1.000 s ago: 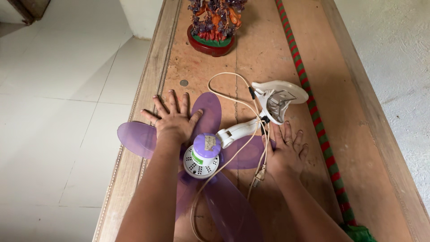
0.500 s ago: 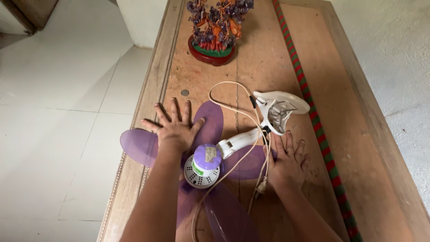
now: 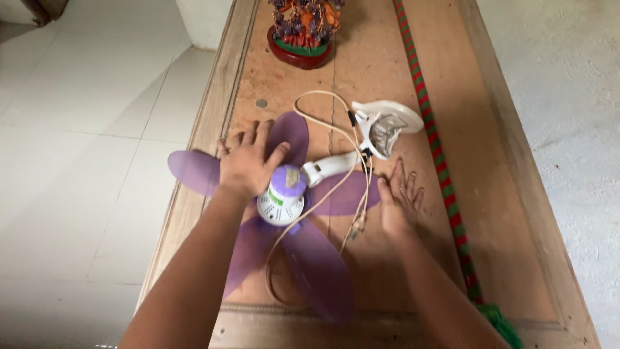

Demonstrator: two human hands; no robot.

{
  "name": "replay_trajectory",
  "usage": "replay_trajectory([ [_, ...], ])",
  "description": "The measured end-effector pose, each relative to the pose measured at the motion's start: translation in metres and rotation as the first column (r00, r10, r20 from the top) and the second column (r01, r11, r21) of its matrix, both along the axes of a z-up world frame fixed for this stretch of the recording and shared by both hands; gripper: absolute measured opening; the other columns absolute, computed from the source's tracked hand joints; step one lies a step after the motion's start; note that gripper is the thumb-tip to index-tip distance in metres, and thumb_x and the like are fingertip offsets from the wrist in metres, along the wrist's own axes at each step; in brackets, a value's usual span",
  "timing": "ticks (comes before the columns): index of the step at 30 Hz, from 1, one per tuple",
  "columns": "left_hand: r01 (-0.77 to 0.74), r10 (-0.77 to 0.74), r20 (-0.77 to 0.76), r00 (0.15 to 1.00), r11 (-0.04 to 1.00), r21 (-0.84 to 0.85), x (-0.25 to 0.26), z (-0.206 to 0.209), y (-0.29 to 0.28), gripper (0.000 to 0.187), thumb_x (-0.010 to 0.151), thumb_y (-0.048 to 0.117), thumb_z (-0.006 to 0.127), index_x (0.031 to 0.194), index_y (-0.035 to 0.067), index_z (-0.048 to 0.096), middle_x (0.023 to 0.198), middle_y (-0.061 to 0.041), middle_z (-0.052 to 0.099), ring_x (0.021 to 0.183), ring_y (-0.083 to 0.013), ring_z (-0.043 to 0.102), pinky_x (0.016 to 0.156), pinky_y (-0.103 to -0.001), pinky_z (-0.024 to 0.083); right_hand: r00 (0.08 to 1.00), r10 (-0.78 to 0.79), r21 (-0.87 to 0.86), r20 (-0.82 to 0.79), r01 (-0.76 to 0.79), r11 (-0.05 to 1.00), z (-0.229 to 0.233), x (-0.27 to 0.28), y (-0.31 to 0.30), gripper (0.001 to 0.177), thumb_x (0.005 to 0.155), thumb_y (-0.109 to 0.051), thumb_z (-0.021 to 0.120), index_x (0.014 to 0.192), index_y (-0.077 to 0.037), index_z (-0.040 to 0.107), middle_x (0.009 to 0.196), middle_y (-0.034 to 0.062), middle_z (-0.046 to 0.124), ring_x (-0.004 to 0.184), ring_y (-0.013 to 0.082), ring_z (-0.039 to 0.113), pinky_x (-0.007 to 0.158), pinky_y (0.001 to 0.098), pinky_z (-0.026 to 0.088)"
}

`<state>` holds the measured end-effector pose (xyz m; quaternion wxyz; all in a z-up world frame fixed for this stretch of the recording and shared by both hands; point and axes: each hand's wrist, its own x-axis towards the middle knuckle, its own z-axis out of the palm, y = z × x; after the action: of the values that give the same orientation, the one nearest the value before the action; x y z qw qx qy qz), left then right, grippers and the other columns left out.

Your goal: The person moves a portable air cooler to a new location, then rearranges items on a wooden cabinet including a small fan, a decorative figurine, and a broom. Finally, the person sweeps the tiled floor with a broom.

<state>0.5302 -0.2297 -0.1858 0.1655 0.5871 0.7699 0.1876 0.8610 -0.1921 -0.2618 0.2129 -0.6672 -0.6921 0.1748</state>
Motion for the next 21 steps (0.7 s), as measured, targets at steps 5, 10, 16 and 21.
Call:
replay_trajectory([
  [5,-0.014,0.024,-0.033,0.999,0.963,0.269,0.011,-0.009,-0.078,0.060,0.104,0.043,0.044,0.155,0.011,0.036,0.162,-0.013,0.039,0.152,-0.0331,0.030,0.123,-0.050,0.022,0.987,0.158,-0.072,0.008,-0.157,0.985,0.006,0.023,-0.073,0.084,0.097,-0.057,0.046,0.164,-0.017,0.016,0.171,0.0119,0.013,0.157,0.0326,0.007,0.124,0.0467,0.006],
  [10,0.131,-0.108,-0.117,0.987,0.968,0.212,0.034,-0.012,-0.172,0.082,0.096,0.058,0.046,0.157,0.005,0.029,0.165,-0.017,0.028,0.153,-0.0347,0.024,0.123,-0.053,0.016,0.925,0.244,-0.016,0.292,-0.251,0.968,0.013,0.030,-0.183,0.082,0.095,-0.059,0.046,0.163,-0.019,0.024,0.173,0.0128,0.016,0.160,0.0341,0.011,0.128,0.0493,0.006],
  [16,0.476,-0.544,-0.276,0.792,0.834,-0.278,0.064,0.013,-0.253,0.126,0.074,0.087,0.054,0.159,0.005,0.009,0.167,-0.024,0.003,0.154,-0.0410,-0.003,0.121,-0.061,-0.002,0.761,0.476,-0.038,0.440,-0.514,0.857,0.054,0.020,-0.231,0.132,0.064,-0.084,0.068,0.163,-0.010,0.019,0.168,0.0267,0.002,0.153,0.0516,-0.003,0.113,0.0670,-0.001],
  [21,0.449,-0.527,-0.318,0.788,0.846,-0.288,0.075,-0.001,-0.260,0.122,0.074,0.074,0.065,0.162,0.009,0.011,0.169,-0.021,0.004,0.155,-0.0416,-0.008,0.120,-0.066,-0.006,0.614,0.489,-0.336,0.620,-0.355,0.872,0.066,0.005,-0.236,0.148,0.052,-0.091,0.072,0.161,-0.008,0.014,0.168,0.0202,-0.007,0.153,0.0468,-0.010,0.116,0.0708,-0.002],
])
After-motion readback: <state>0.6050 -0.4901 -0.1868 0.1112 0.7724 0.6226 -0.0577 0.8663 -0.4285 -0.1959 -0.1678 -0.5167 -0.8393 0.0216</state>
